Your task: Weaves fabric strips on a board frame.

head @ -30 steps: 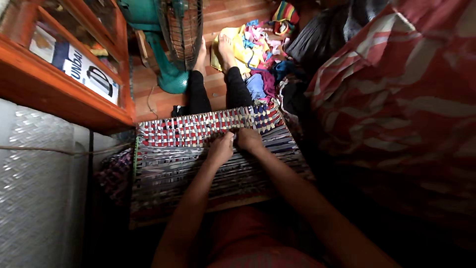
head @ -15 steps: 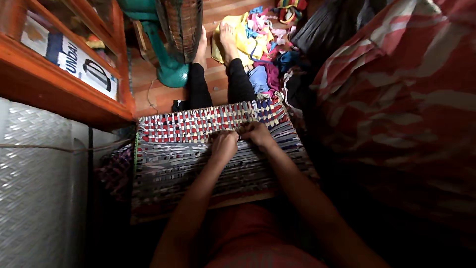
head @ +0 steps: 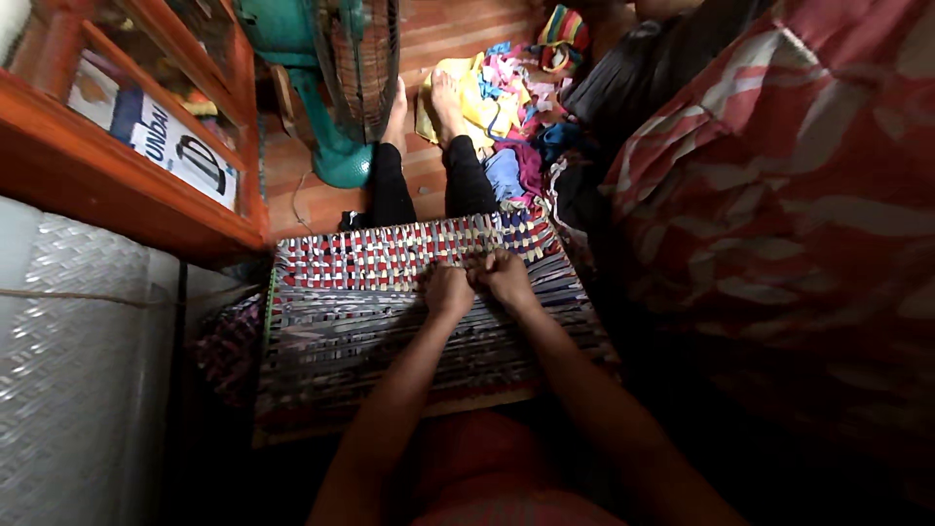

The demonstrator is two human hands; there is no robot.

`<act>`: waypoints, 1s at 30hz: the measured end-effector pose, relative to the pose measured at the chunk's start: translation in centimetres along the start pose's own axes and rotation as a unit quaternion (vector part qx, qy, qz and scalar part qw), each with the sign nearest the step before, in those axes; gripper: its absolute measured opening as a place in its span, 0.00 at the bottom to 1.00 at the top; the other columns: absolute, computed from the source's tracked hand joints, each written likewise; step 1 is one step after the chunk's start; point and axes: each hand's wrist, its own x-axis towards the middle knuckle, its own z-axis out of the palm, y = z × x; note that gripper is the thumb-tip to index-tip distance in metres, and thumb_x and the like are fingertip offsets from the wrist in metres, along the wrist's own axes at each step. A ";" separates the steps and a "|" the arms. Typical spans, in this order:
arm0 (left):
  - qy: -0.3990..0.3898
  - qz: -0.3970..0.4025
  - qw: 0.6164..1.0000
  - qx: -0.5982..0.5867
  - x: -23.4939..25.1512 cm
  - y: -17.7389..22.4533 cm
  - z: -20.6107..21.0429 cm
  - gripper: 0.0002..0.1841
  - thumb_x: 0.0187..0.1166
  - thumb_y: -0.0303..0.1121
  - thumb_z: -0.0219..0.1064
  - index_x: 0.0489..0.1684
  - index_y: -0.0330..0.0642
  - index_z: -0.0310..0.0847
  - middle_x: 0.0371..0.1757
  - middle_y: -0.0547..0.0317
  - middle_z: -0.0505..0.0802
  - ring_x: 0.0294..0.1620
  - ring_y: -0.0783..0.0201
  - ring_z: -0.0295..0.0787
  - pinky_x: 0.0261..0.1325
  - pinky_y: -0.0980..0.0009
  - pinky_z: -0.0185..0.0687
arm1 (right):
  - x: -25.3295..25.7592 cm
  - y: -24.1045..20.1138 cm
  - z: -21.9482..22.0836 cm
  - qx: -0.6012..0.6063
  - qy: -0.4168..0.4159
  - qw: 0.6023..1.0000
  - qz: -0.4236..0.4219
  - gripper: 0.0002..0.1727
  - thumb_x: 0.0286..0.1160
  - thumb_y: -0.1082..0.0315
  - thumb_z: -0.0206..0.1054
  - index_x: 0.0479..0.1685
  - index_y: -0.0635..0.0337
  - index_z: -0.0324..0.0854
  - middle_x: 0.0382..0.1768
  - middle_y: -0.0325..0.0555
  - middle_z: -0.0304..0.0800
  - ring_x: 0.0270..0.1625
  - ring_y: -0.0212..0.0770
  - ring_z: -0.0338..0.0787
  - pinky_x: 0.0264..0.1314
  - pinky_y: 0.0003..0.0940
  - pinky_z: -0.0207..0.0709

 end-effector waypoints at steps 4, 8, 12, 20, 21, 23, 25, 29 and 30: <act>0.008 -0.032 0.998 -0.049 -0.1 0.5 -0.1 0.11 0.82 0.26 0.64 0.52 0.32 0.90 0.80 0.41 0.77 0.81 0.43 0.73 0.79 0.44 0.72 | -1.4 -1.3 -0.3 -0.163 -0.023 0.985 -0.057 0.07 0.75 0.76 0.71 0.46 0.70 0.82 0.41 0.62 0.90 0.46 0.60 0.92 0.52 0.61 0.83; -0.004 -0.040 0.995 -0.086 0.2 0.1 -0.3 0.12 0.84 0.25 0.61 0.53 0.30 0.89 0.81 0.42 0.77 0.83 0.45 0.71 0.83 0.46 0.67 | -1.4 -1.6 -0.6 -0.244 -0.067 0.960 -0.116 0.08 0.78 0.76 0.67 0.50 0.71 0.83 0.44 0.66 0.91 0.51 0.65 0.93 0.57 0.63 0.82; -0.001 -0.036 0.992 -0.121 0.4 -0.6 0.0 0.11 0.84 0.26 0.62 0.49 0.29 0.89 0.81 0.41 0.77 0.83 0.45 0.71 0.84 0.47 0.66 | -0.6 -1.0 -1.5 -0.284 -0.129 0.927 -0.206 0.09 0.82 0.75 0.64 0.52 0.72 0.84 0.47 0.67 0.91 0.53 0.65 0.93 0.60 0.61 0.83; 0.009 -0.028 0.990 -0.138 0.6 -1.2 0.8 0.10 0.82 0.29 0.67 0.46 0.31 0.92 0.77 0.42 0.80 0.80 0.46 0.75 0.81 0.48 0.70 | 1.7 0.9 -2.1 -0.298 -0.158 0.879 -0.337 0.06 0.77 0.77 0.68 0.46 0.70 0.87 0.45 0.64 0.92 0.54 0.64 0.93 0.58 0.61 0.85; 0.011 -0.020 0.992 -0.123 0.6 -1.2 0.8 0.10 0.82 0.29 0.67 0.47 0.32 0.92 0.77 0.42 0.81 0.80 0.46 0.75 0.82 0.48 0.69 | 1.8 1.0 -2.0 -0.287 -0.165 0.885 -0.327 0.06 0.77 0.77 0.67 0.46 0.71 0.86 0.46 0.64 0.92 0.54 0.64 0.93 0.59 0.61 0.84; 0.015 0.006 0.997 -0.073 0.2 -1.0 0.6 0.11 0.84 0.31 0.66 0.49 0.35 0.94 0.78 0.44 0.82 0.82 0.46 0.73 0.83 0.47 0.67 | 1.8 0.9 -2.1 -0.254 -0.185 0.908 -0.276 0.06 0.75 0.80 0.67 0.45 0.73 0.85 0.47 0.67 0.90 0.54 0.65 0.91 0.61 0.62 0.82; 0.025 0.032 0.999 -0.023 -0.3 -0.8 0.3 0.11 0.85 0.33 0.65 0.52 0.41 0.94 0.80 0.48 0.80 0.84 0.43 0.68 0.82 0.41 0.63 | 1.9 0.4 -2.3 -0.204 -0.200 0.933 -0.218 0.05 0.71 0.82 0.69 0.43 0.75 0.82 0.44 0.67 0.88 0.52 0.64 0.89 0.59 0.61 0.80; 0.050 0.073 0.996 0.002 -0.8 -1.8 -0.6 0.09 0.83 0.39 0.71 0.50 0.52 0.96 0.82 0.51 0.78 0.83 0.39 0.63 0.77 0.34 0.58 | 2.5 0.4 -3.2 -0.066 -0.204 0.969 -0.120 0.13 0.65 0.86 0.70 0.47 0.72 0.75 0.42 0.57 0.86 0.47 0.48 0.88 0.53 0.47 0.82; 0.048 0.077 0.996 0.001 -0.7 -2.1 -0.7 0.09 0.81 0.41 0.73 0.52 0.53 0.96 0.81 0.50 0.78 0.83 0.38 0.64 0.76 0.33 0.59 | 2.6 0.4 -3.6 -0.030 -0.206 0.973 -0.099 0.14 0.64 0.87 0.69 0.47 0.71 0.74 0.43 0.55 0.86 0.47 0.44 0.87 0.52 0.43 0.82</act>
